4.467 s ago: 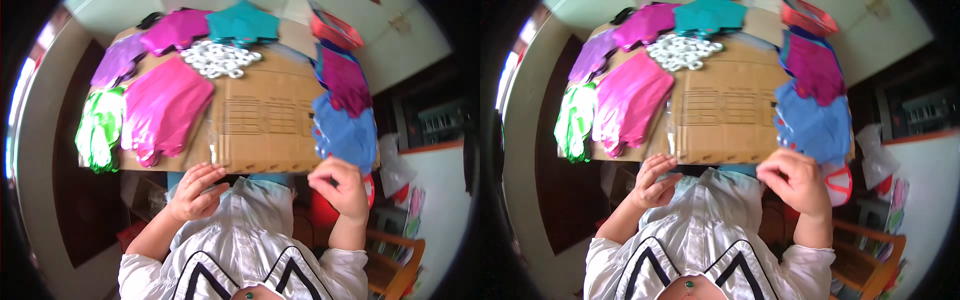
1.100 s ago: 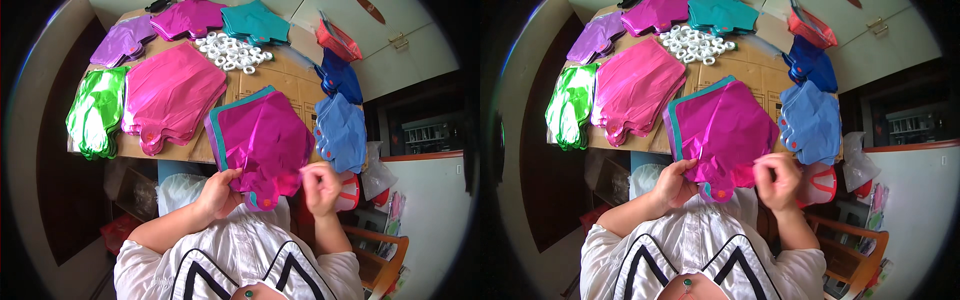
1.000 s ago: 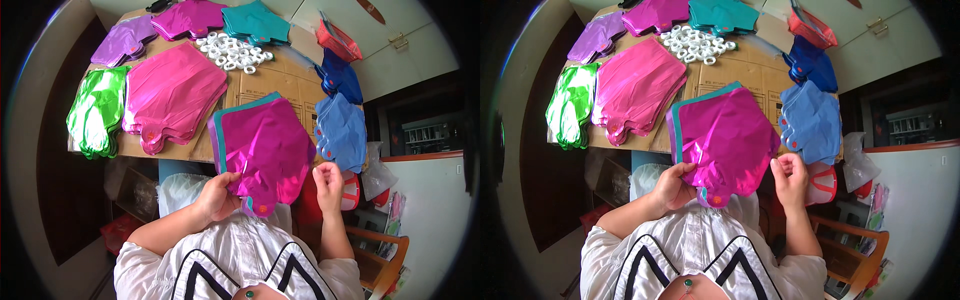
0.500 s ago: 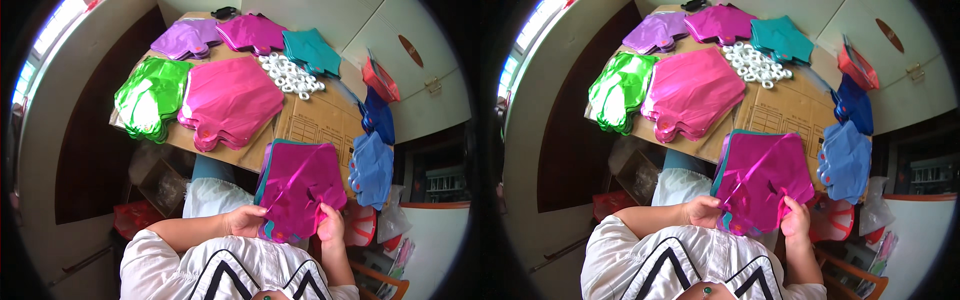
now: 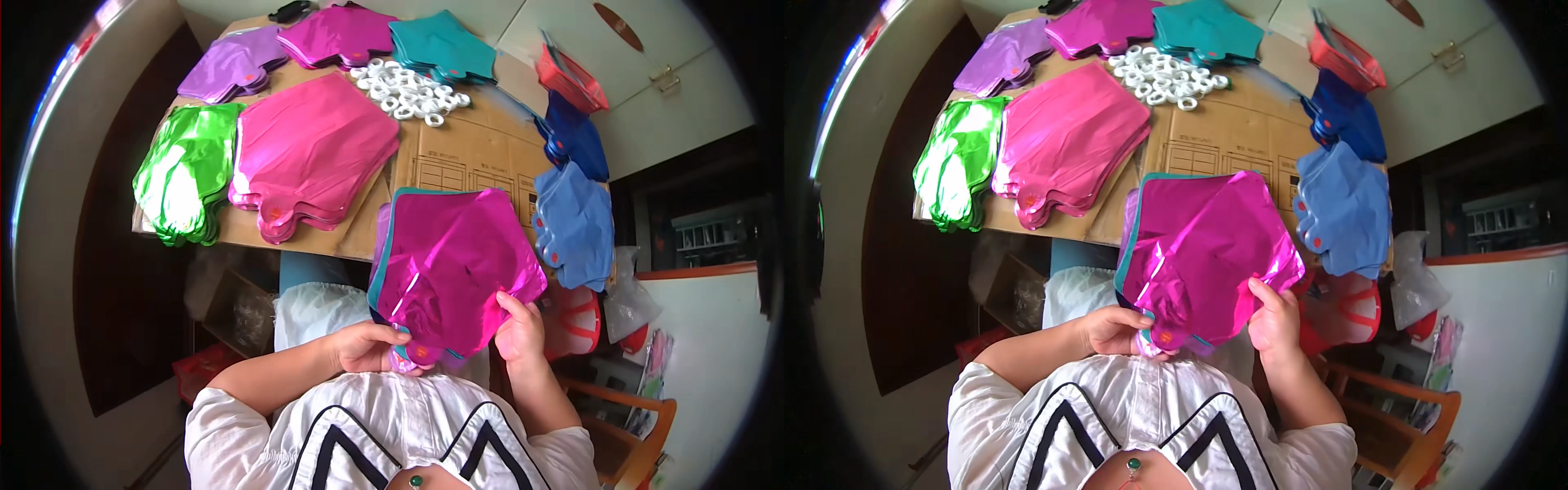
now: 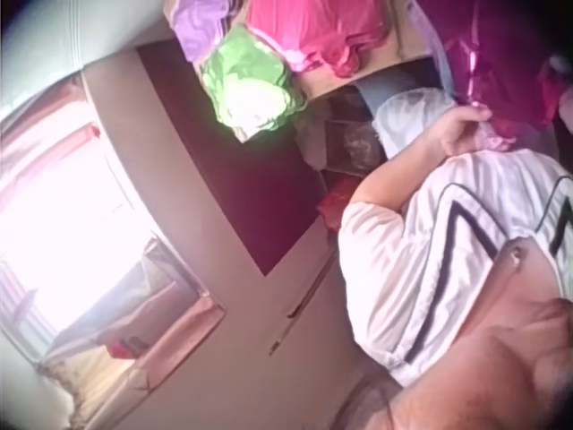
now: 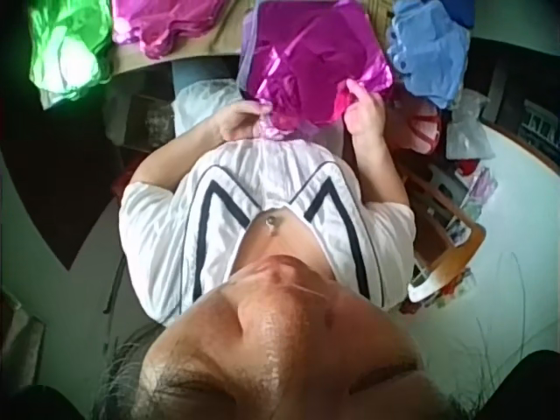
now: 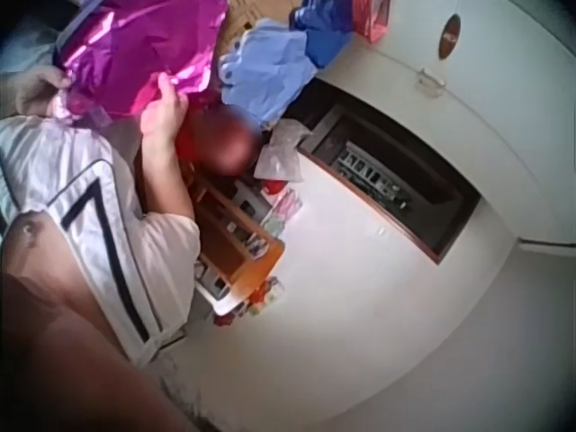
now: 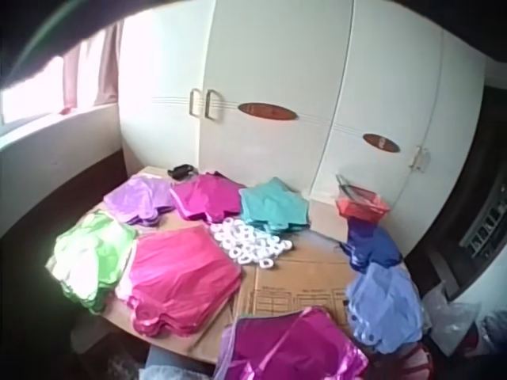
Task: Sorting and stacking star-shaped foil balloons by color on a cardboard workspace.
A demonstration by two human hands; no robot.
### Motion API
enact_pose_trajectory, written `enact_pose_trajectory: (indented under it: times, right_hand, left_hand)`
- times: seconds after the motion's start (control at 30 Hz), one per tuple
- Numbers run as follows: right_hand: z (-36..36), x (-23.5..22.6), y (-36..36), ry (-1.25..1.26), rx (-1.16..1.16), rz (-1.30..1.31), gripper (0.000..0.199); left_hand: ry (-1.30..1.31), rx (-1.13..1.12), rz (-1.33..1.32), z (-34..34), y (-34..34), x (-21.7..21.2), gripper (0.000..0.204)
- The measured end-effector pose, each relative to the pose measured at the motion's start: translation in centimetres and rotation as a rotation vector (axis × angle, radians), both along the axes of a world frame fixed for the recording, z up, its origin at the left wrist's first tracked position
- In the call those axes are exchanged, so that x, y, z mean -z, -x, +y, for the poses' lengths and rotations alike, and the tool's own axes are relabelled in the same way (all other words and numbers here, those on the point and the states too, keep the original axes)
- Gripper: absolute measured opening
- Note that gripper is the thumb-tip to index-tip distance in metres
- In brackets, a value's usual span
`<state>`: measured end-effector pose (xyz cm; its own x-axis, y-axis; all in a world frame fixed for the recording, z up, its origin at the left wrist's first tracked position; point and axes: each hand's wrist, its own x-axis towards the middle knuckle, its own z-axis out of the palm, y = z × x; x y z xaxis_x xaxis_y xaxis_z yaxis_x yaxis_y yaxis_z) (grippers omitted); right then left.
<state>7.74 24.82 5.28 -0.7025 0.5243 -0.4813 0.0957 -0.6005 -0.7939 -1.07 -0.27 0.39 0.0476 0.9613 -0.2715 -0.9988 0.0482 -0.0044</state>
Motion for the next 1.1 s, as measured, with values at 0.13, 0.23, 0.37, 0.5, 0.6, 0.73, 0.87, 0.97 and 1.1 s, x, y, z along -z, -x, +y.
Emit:
enact_pose_trajectory:
  times: [0.13, 0.23, 0.37, 0.5, 0.6, 0.73, 0.87, 0.97, 1.1]
  right_hand:
    - [0.6, 1.1, -0.6, 0.015, -0.057, 0.015, 0.024]
    - [0.2, 1.0, -0.2, 0.050, -0.085, 0.032, 0.023]
    - [-0.2, 0.1, 0.4, -0.028, -0.124, 0.030, 0.027]
    - [0.6, -1.0, 1.1, -0.127, -0.180, 0.070, 0.034]
    - [2.1, -1.9, 1.6, -0.076, -0.295, 0.074, 0.050]
    - [3.3, -2.2, 2.0, -0.046, -0.361, 0.010, 0.046]
    - [4.0, -3.1, 2.9, -0.074, -0.437, -0.077, 0.041]
    - [5.4, -4.4, 4.4, -0.022, -0.562, -0.050, 0.039]
    - [9.6, -4.1, 8.4, -0.003, -0.655, 0.002, 0.030]
  left_hand:
    - [-0.099, -0.033, -0.080, -0.2, -0.1, 0.5, 0.063]
    - [-0.104, 0.002, -0.084, 0.0, 0.0, 0.9, 0.051]
    - [0.119, 0.048, 0.087, 1.2, -0.5, -0.6, 0.021]
    - [0.312, -0.059, 0.332, 0.9, 0.0, -1.7, 0.021]
    - [0.305, -0.090, 0.400, 0.8, 1.2, -3.0, 0.025]
    - [0.228, -0.103, 0.259, 1.4, 1.6, -2.9, 0.028]
    - [0.305, -0.089, 0.256, 1.8, 1.5, -1.3, 0.021]
    - [0.355, -0.121, 0.289, 1.9, 1.3, -1.1, 0.014]
    - [0.364, -0.034, 0.655, 2.0, 1.1, -0.9, 0.008]
